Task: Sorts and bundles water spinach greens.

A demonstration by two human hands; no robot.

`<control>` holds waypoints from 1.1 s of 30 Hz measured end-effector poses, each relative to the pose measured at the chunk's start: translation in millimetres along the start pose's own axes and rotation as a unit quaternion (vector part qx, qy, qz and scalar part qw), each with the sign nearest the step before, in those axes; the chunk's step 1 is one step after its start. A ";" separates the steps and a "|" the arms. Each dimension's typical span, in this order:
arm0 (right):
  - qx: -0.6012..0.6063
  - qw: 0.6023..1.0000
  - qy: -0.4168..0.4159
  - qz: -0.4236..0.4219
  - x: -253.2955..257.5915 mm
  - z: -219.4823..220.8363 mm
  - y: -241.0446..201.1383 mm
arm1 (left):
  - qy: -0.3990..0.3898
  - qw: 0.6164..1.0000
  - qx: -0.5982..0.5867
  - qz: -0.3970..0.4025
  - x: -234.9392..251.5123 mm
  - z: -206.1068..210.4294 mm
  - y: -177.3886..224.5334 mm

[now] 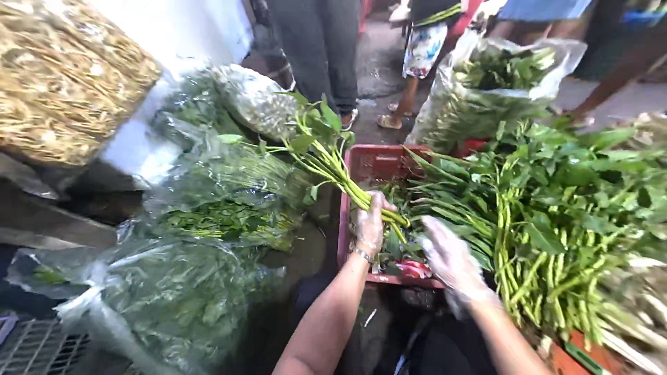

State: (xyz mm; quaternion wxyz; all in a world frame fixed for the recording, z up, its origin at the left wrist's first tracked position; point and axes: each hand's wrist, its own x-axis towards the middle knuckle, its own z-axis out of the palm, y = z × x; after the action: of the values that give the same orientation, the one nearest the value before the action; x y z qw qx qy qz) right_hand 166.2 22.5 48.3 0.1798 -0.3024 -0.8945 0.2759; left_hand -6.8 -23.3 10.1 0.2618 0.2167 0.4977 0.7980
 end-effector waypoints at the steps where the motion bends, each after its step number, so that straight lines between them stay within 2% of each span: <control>1: 0.043 0.999 -0.019 0.023 14.0 15.4 -5.5 | 0.002 1.000 0.005 -0.003 -2.0 0.0 1.3; 3: 0.118 0.991 -0.007 0.058 29.7 41.9 -8.9 | 0.012 0.999 0.021 -0.026 -3.9 0.2 6.4; 5: 0.141 0.988 0.020 0.054 34.8 58.8 -9.7 | 0.006 0.999 0.022 -0.041 -2.1 -1.5 10.9; 7: 0.122 0.991 -0.019 0.051 39.9 53.5 -8.9 | -0.006 0.999 0.012 -0.045 1.9 -4.7 12.3; 9: 0.069 0.995 -0.047 0.046 52.0 29.1 -13.2 | -0.015 0.999 0.028 -0.042 5.5 -6.5 12.7; 12: 0.062 0.996 -0.024 0.066 71.4 3.1 -33.8 | -0.019 0.984 0.174 -0.037 -0.9 -2.2 13.5; 15: 0.068 0.993 -0.059 0.072 89.8 9.7 -54.7 | -0.099 0.911 0.384 -0.115 -20.5 2.0 28.9; 16: 0.082 0.992 -0.050 0.088 94.2 15.6 -59.5 | -0.105 0.906 0.393 -0.118 -26.4 5.1 30.9; 18: 0.152 0.979 -0.015 0.136 100.1 24.3 -64.3 | -0.102 0.918 0.371 -0.095 -30.2 8.1 27.3; 20: 0.277 0.946 0.033 0.164 105.0 33.2 -59.9 | -0.125 0.896 0.422 -0.060 -24.7 6.5 22.7; 23: 0.444 0.880 0.068 0.156 105.1 35.9 -58.4 | -0.165 0.865 0.473 -0.038 -15.9 4.4 15.2; 24: 0.481 0.862 0.072 0.145 105.0 33.6 -58.5 | -0.183 0.867 0.462 -0.042 -12.7 3.6 15.4; 26: 0.520 0.841 0.068 0.133 103.3 27.1 -54.6 | -0.204 0.902 0.379 -0.023 -8.3 -0.9 8.6; 29: 0.520 0.843 0.048 0.134 98.3 15.1 -47.0 | -0.198 0.953 0.231 -0.002 -5.7 -6.5 -2.8; 33: 0.563 0.819 0.033 0.107 102.1 10.9 -29.3 | -0.169 0.968 0.181 -0.029 1.2 -2.5 1.7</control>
State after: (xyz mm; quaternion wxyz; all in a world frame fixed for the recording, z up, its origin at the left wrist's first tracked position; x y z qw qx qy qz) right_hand 71.1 64.2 73.2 0.3178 -0.2510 -0.5392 0.7384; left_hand -9.6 -24.9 10.7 0.3217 0.3777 0.5884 0.6385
